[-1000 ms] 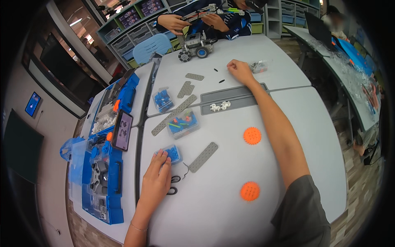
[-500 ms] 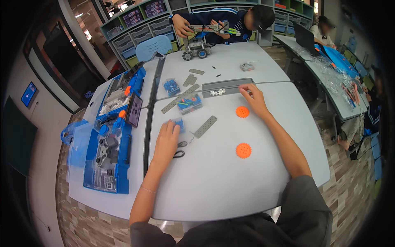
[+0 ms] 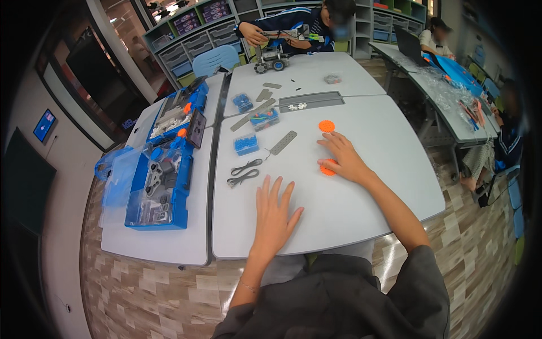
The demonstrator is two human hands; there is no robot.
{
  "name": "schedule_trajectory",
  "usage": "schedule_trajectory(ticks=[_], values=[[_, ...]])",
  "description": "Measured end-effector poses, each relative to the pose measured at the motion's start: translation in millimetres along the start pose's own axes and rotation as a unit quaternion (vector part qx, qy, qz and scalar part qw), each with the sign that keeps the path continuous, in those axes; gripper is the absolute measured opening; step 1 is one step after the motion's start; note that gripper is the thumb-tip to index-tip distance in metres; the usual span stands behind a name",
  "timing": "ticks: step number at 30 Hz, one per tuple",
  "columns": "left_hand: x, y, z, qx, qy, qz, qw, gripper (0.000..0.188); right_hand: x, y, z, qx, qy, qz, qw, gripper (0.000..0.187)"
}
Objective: The person assembles a small robot kit at a table. They connect blue connectors to a gray beam, place white gear pieces on a gray rail, and handle orange wheels. The person also uses a tablet and a game controller during the process.
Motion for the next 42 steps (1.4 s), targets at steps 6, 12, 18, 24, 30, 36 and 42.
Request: schedule_trajectory(ticks=[6,12,18,24,30,36,42], values=[[17,27,-29,0.017,-0.021,0.038,0.999,0.057,15,2,-13,0.078,0.037,0.031,0.996,0.055],[22,30,-32,0.008,-0.023,0.025,0.999,0.056,3,-3,-19,0.122,0.004,0.002,0.992,0.056],[22,31,-34,0.018,-0.019,0.039,0.999,0.056,5,2,-11,0.128,0.013,0.043,0.991,0.068],[17,24,-30,0.018,-0.013,0.039,0.999,0.053,-15,-2,-6,0.107,-0.060,0.023,0.992,0.065],[23,41,15,0.023,0.164,0.025,0.986,0.036,-25,-5,2,0.031,-0.093,-0.059,0.993,0.050],[92,50,191,-0.174,-0.067,0.041,0.982,0.026,-20,-8,8,0.001,-0.100,-0.070,0.993,0.049],[215,28,318,-0.212,-0.226,0.160,0.937,0.030,-27,-8,12,-0.026,-0.140,-0.099,0.985,0.044]])
Point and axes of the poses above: each hand's wrist, its own y-axis away from the middle knuckle, its own z-axis out of the back of the hand, x = y × z, the point moved 10 cm from there along -y, towards the middle knuckle, and after that the axes turned 15 degrees about y, right-handed, at the moved point
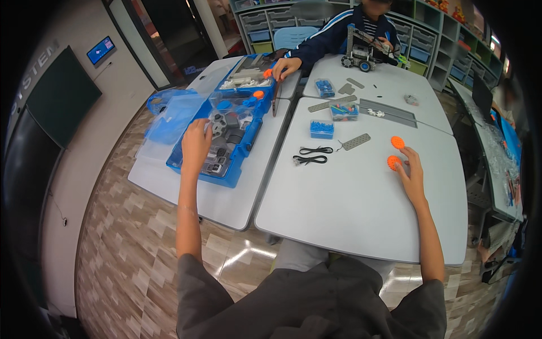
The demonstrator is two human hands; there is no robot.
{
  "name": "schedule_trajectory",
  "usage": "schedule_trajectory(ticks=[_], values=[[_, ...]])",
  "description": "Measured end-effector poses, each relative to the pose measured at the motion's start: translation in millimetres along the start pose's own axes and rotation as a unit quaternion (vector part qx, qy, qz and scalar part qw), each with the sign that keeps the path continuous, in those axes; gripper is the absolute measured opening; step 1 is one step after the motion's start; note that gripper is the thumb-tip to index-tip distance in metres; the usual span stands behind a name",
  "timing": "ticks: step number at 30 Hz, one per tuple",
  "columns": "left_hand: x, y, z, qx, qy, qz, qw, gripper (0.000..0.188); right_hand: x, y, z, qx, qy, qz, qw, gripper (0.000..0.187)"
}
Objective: The person assembles a small robot kit at a table. They connect blue connectors to a gray beam, place white gear pieces on a gray rail, and handle orange wheels. The person also uses a tablet and a game controller during the process.
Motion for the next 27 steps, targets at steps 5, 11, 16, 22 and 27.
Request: schedule_trajectory(ticks=[5,11,16,22,27], values=[[123,-48,-100,0.301,-0.168,0.223,0.912,0.074,-11,0,4,-0.033,-0.029,-0.018,0.999,0.039],[166,-71,-132,0.312,-0.188,0.283,0.887,0.078,-28,1,6,-0.055,-0.055,-0.054,0.996,0.034],[201,-76,-130,0.293,-0.103,0.371,0.875,0.085,-33,0,4,-0.063,-0.080,-0.061,0.993,0.033],[225,-78,-119,0.278,-0.009,0.370,0.886,0.073,-45,5,9,-0.093,-0.094,-0.099,0.986,0.028],[230,-73,-83,0.170,0.216,0.449,0.850,0.061,-56,6,14,-0.123,-0.132,-0.135,0.974,0.027]])
Point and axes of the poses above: each hand's wrist, its own y-axis away from the middle knuckle, its own z-axis out of the back of the hand, x = y × z, the point moved 10 cm from there along -y, towards the middle knuckle, and after that the axes turned 15 degrees about y, right-handed, at the moved point
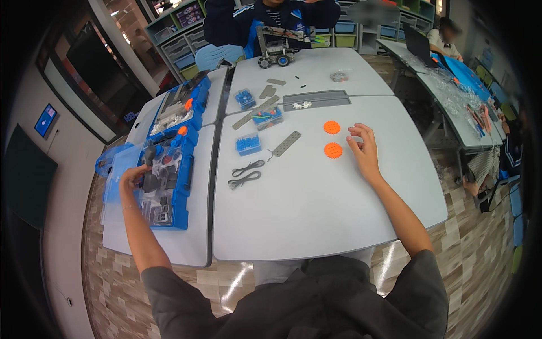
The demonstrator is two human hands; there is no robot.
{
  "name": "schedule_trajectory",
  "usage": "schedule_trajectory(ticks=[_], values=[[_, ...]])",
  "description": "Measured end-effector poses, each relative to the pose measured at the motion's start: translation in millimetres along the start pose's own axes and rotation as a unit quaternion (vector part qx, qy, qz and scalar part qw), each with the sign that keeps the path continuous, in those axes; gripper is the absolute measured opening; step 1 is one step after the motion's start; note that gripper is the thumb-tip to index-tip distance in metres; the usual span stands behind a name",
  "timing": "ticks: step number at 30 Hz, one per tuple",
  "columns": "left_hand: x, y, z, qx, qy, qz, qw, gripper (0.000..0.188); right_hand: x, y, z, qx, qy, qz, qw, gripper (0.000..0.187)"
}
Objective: The person assembles a small robot kit at a table. They connect blue connectors to a gray beam, place white gear pieces on a gray rail, and handle orange wheels. The person also uses a tablet and a game controller during the process.
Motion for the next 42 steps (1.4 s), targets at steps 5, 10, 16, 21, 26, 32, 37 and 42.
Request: schedule_trajectory(ticks=[5,10,16,21,26,32,37,42], values=[[-80,56,0,0.049,0.122,-0.075,0.989,0.059,3,-2,3,-0.017,-0.016,0.001,1.000,0.029],[-163,179,-104,0.182,0.261,-0.268,0.910,0.072,64,13,-39,0.129,0.123,0.244,0.953,0.034],[-161,315,-294,0.332,0.205,-0.325,0.861,0.093,65,6,-56,0.175,0.208,0.298,0.915,0.036],[-163,381,-366,0.219,-0.010,-0.512,0.831,0.083,59,-14,-48,0.153,0.168,0.246,0.942,0.037],[-177,420,-390,0.140,-0.109,-0.682,0.709,0.081,57,7,-79,0.310,-0.348,-0.085,0.881,0.054],[-170,400,-419,0.145,-0.062,-0.693,0.704,0.096,51,24,-98,0.360,-0.350,-0.141,0.853,0.060],[-130,306,-445,0.251,0.276,-0.369,0.851,0.100,21,9,-111,0.338,-0.400,-0.218,0.824,0.046],[-100,287,-479,0.394,0.386,-0.193,0.812,0.077,22,-13,-125,0.329,-0.423,-0.211,0.817,0.051]])
Point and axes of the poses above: each hand's wrist, its own y-axis away from the middle knuckle, its own z-axis out of the back of the hand, x = y × z, the point moved 10 cm from there along -y, towards the middle knuckle, and after that the axes turned 15 degrees about y, right-handed, at the moved point
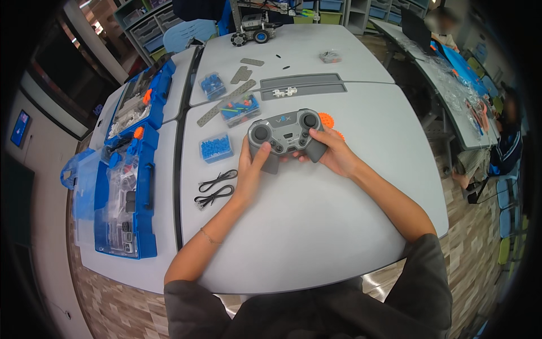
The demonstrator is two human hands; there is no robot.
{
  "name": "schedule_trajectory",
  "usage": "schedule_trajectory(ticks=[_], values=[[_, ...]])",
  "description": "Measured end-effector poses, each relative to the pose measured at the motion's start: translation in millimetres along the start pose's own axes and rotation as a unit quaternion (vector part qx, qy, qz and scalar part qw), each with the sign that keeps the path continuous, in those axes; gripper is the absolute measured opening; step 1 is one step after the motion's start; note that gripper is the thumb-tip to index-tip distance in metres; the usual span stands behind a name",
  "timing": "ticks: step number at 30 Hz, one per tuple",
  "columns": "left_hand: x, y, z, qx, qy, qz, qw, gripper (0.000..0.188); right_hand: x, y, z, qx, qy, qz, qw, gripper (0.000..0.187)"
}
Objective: The person assembles a small robot kit at a table. They connect blue connectors to a gray beam, place white gear pieces on a gray rail, and handle orange wheels. The person also uses a tablet and a game controller during the process.
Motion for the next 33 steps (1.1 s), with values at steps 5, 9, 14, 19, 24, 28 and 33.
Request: schedule_trajectory(ticks=[5,9,14,19,24,28,33], values=[[4,0,-1,-0.010,0.043,0.017,0.999,0.055,1,-10,3,0.009,0.059,0.004,0.998,0.057],[11,7,0,-0.016,0.058,0.065,0.996,0.057,0,2,3,-0.016,0.113,0.003,0.993,0.058],[7,9,1,-0.026,0.041,0.058,0.997,0.067,9,15,1,-0.118,0.172,0.006,0.978,0.055],[-1,19,-2,-0.018,-0.059,0.007,0.998,0.070,17,19,0,-0.158,0.236,0.021,0.959,0.060],[-5,21,-5,-0.002,-0.089,-0.029,0.996,0.073,35,21,-4,-0.186,0.319,0.130,0.920,0.070],[-8,23,-7,0.002,-0.092,-0.044,0.995,0.073,43,25,-8,-0.183,0.361,0.143,0.903,0.080],[-12,25,-9,0.006,-0.118,-0.062,0.991,0.078,42,23,-11,-0.139,0.329,0.062,0.932,0.081]])
Point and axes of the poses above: each hand's wrist, its own y-axis away from the middle knuckle, its own z-axis out of the back of the hand, x = y × z, the point moved 10 cm from there along -y, towards the middle knuckle, and after that the axes turned 15 degrees about y, right-handed, at the moved point
